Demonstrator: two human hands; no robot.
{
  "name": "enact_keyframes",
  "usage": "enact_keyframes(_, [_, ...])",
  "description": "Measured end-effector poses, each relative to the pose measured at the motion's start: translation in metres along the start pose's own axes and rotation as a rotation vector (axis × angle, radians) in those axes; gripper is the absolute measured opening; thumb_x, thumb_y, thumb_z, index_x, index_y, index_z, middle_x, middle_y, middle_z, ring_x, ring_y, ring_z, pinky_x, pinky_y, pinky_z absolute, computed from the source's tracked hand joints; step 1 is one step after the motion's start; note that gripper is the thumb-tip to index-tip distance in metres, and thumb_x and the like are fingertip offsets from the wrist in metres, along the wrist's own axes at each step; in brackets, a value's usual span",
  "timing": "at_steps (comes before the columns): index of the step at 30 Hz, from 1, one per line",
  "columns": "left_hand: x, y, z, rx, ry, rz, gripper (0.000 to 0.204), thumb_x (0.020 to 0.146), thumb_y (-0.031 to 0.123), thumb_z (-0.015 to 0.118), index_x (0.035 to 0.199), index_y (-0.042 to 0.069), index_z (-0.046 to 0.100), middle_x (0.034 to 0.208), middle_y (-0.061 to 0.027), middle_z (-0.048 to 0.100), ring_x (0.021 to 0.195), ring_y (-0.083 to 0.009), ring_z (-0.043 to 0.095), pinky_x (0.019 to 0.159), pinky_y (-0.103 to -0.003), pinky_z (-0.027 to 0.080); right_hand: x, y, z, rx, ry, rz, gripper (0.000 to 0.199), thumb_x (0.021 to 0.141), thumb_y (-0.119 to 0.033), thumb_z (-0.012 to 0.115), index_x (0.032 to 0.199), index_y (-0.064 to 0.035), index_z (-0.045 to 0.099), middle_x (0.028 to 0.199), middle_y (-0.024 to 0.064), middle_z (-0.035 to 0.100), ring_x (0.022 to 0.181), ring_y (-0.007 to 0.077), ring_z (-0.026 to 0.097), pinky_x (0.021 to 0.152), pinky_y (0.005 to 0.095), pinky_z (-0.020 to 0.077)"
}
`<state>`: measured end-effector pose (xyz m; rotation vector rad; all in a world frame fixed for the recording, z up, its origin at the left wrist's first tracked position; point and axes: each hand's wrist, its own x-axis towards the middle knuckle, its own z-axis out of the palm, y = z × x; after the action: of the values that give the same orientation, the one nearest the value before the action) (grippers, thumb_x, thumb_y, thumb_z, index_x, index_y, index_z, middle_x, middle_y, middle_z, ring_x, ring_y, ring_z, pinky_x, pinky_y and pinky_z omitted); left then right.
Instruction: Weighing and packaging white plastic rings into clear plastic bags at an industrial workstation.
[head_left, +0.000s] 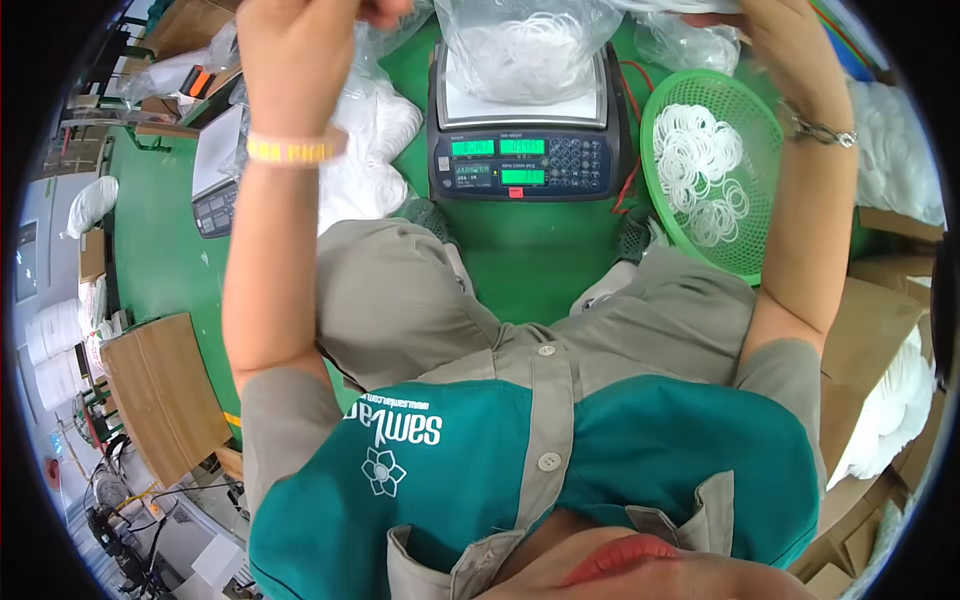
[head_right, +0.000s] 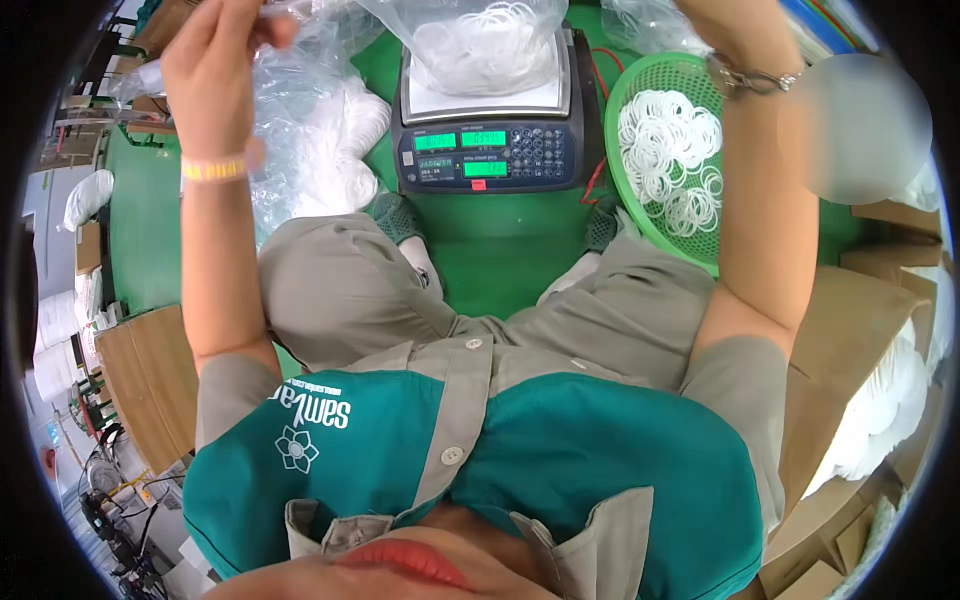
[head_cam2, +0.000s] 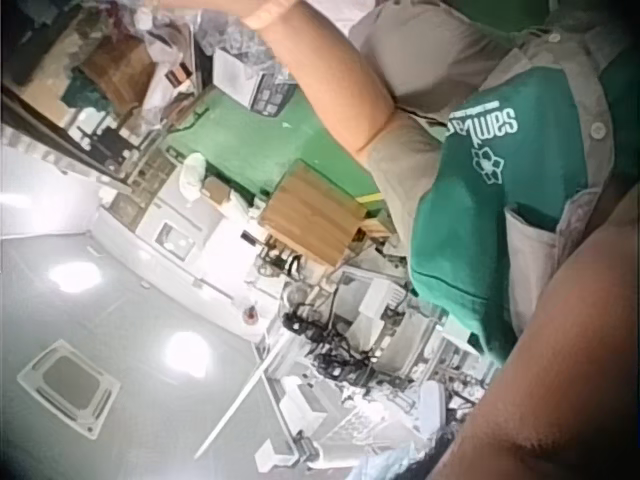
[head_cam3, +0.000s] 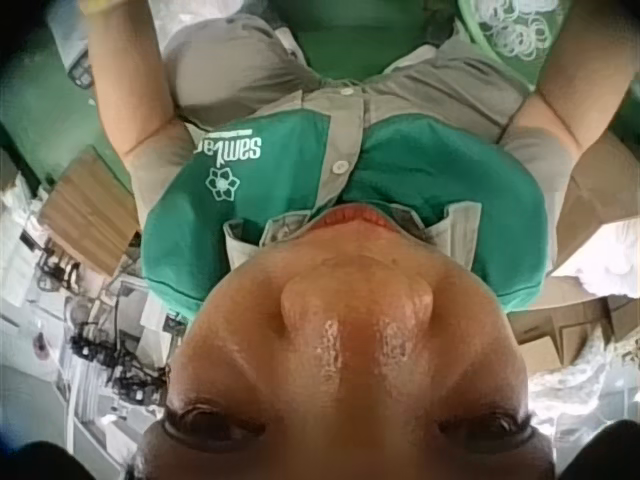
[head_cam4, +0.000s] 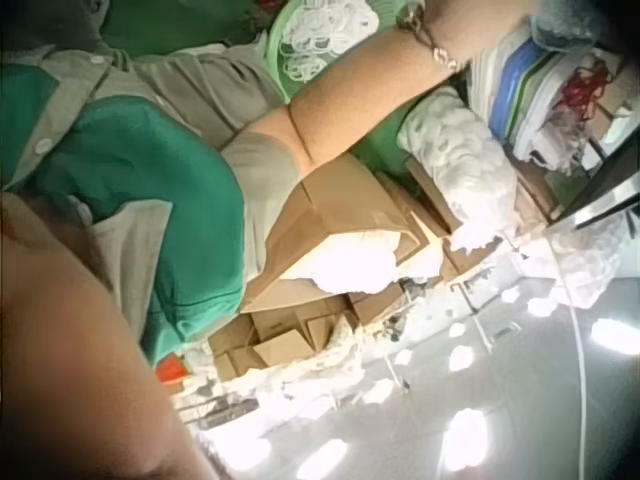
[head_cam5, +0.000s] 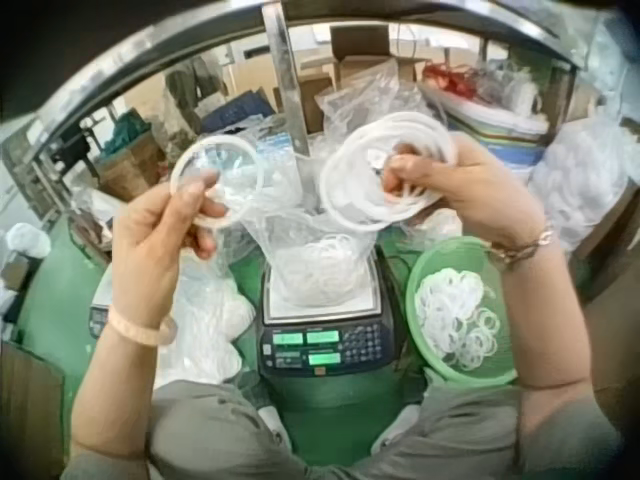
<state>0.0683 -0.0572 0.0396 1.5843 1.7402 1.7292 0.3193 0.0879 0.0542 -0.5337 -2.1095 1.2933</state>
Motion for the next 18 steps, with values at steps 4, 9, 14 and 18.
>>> enact_keyframes(4, [0.062, 0.01, 0.005, 0.364, -0.254, -0.077, 0.035, 0.083, 0.025, 0.059, 0.103, -0.003, 0.058, 0.075, -0.0062, 0.062, 0.053, -0.0083, 0.051, 0.047, -0.02, 0.04, -0.016, 0.015, -0.06, 0.026, 0.258, 0.129, 0.022, 0.088, -0.022, 0.052, 0.095, -0.0028, 0.059, 0.087, 0.0017, 0.06, 0.08, 0.0086, 0.055, 0.067, 0.0234, 0.0478])
enact_keyframes(9, [0.071, 0.002, -0.002, 0.626, -0.329, 0.44, 0.064, 0.072, 0.026, 0.069, 0.129, 0.012, 0.043, 0.121, -0.0176, 0.05, 0.109, -0.0258, 0.05, 0.087, -0.033, 0.041, -0.041, 0.04, -0.093, -0.06, 0.39, 0.222, 0.027, 0.089, -0.027, 0.051, 0.103, -0.0056, 0.059, 0.096, -0.0009, 0.058, 0.09, 0.0074, 0.054, 0.072, 0.0213, 0.0467])
enact_keyframes(14, [0.07, -0.02, -0.018, 0.682, -0.662, 0.111, 0.054, 0.073, 0.02, 0.066, 0.122, 0.009, 0.049, 0.121, -0.0156, 0.05, 0.112, -0.0272, 0.046, 0.093, -0.035, 0.036, -0.05, 0.092, -0.122, -0.17, 0.35, 0.462, 0.027, 0.087, -0.034, 0.053, 0.094, -0.0087, 0.06, 0.089, 0.0006, 0.06, 0.078, 0.0077, 0.057, 0.066, 0.0201, 0.0452])
enact_keyframes(18, [0.07, -0.027, -0.026, 0.705, -0.339, 0.042, 0.022, 0.078, 0.021, 0.062, 0.086, 0.001, 0.067, 0.074, -0.0098, 0.065, 0.065, -0.0169, 0.059, 0.063, -0.031, 0.047, -0.068, 0.188, -0.146, -0.596, 0.126, 0.652, 0.027, 0.084, -0.029, 0.05, 0.082, -0.004, 0.059, 0.073, 0.0036, 0.058, 0.06, 0.013, 0.055, 0.048, 0.026, 0.0458])
